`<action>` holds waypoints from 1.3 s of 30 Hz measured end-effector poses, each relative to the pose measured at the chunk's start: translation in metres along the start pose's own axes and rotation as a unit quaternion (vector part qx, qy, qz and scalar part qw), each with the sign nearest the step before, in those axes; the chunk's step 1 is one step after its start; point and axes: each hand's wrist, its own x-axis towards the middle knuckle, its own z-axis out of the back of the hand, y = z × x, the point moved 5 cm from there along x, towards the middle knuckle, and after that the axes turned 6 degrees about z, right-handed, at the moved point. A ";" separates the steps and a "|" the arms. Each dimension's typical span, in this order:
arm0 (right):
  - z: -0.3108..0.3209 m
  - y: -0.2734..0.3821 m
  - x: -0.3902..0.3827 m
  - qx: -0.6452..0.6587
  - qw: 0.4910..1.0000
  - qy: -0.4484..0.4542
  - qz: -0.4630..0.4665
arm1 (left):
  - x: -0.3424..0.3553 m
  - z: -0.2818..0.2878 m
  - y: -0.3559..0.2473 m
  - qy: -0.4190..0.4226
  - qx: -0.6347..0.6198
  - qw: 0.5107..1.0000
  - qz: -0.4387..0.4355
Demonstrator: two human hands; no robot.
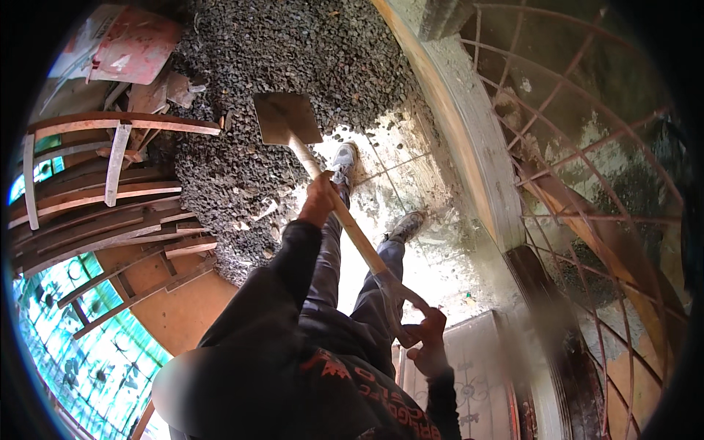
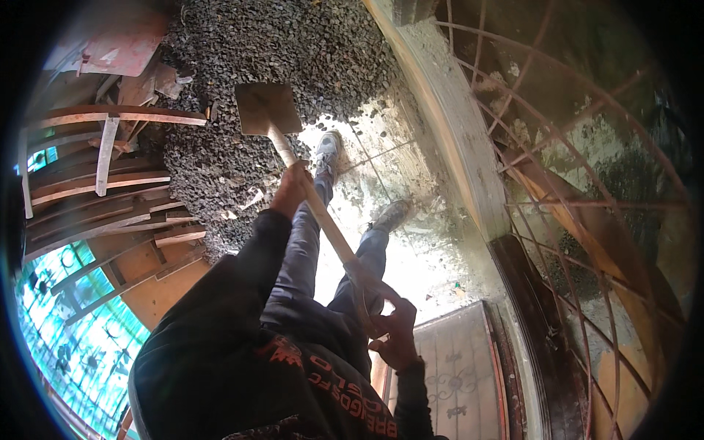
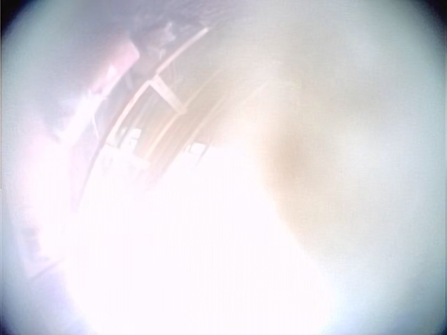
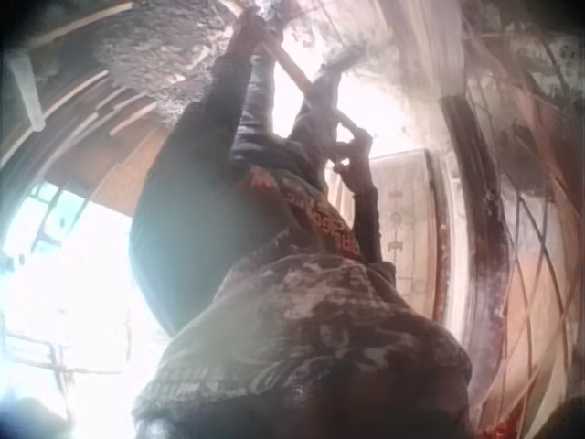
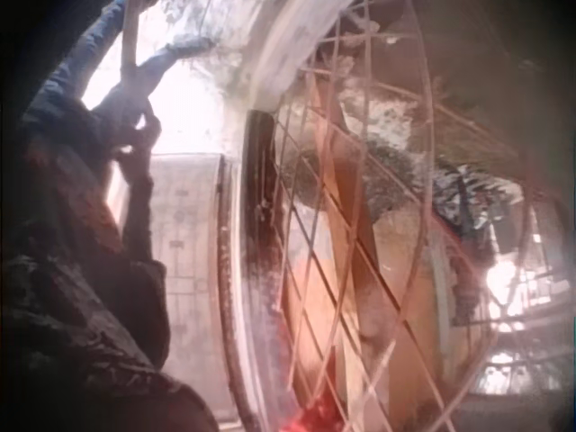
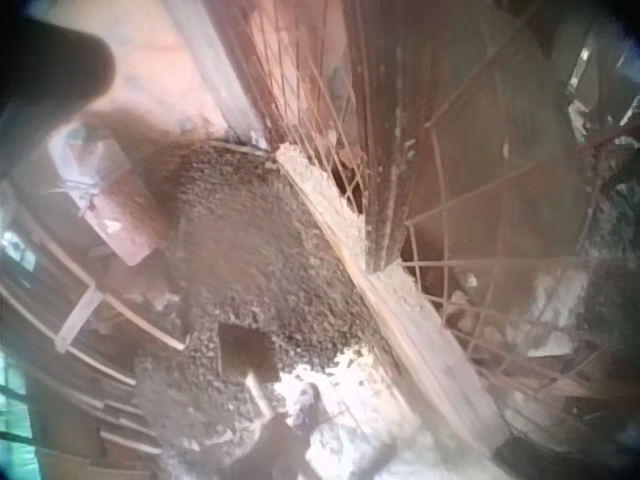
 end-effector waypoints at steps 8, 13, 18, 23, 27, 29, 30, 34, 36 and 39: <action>-0.030 -0.127 -0.136 0.139 0.734 -0.522 -0.412 | -0.027 -0.121 0.176 0.073 -0.275 0.939 0.194; -0.071 -0.140 -0.251 0.259 0.512 -0.612 -0.544 | -0.128 -0.230 0.235 0.139 -0.217 0.899 0.355; -0.040 -0.138 -0.219 0.208 0.458 -0.657 -0.561 | -0.144 -0.291 0.262 0.118 -0.344 0.734 0.574; -0.055 -0.238 -0.126 0.352 0.604 -0.588 -0.407 | 0.030 -0.234 0.237 0.162 -0.202 0.896 0.362; -0.091 -0.306 0.002 0.271 0.676 -0.539 -0.423 | 0.203 -0.182 0.169 0.081 -0.137 0.932 0.327; -0.071 -0.281 0.098 0.433 0.549 -0.587 -0.409 | 0.244 -0.148 0.163 0.128 -0.190 0.924 0.307; -0.071 -0.297 0.068 0.346 0.625 -0.571 -0.405 | 0.223 -0.170 0.153 0.159 -0.094 0.960 0.210; -0.067 -0.311 0.075 0.357 0.640 -0.563 -0.383 | 0.229 -0.163 0.163 0.078 -0.191 0.910 0.360; -0.052 -0.334 0.053 0.219 0.743 -0.513 -0.369 | 0.219 -0.172 0.162 0.069 -0.239 0.899 0.360; -0.027 -0.360 0.017 -0.111 0.822 -0.429 -0.358 | 0.191 -0.185 0.154 0.045 -0.325 0.872 0.363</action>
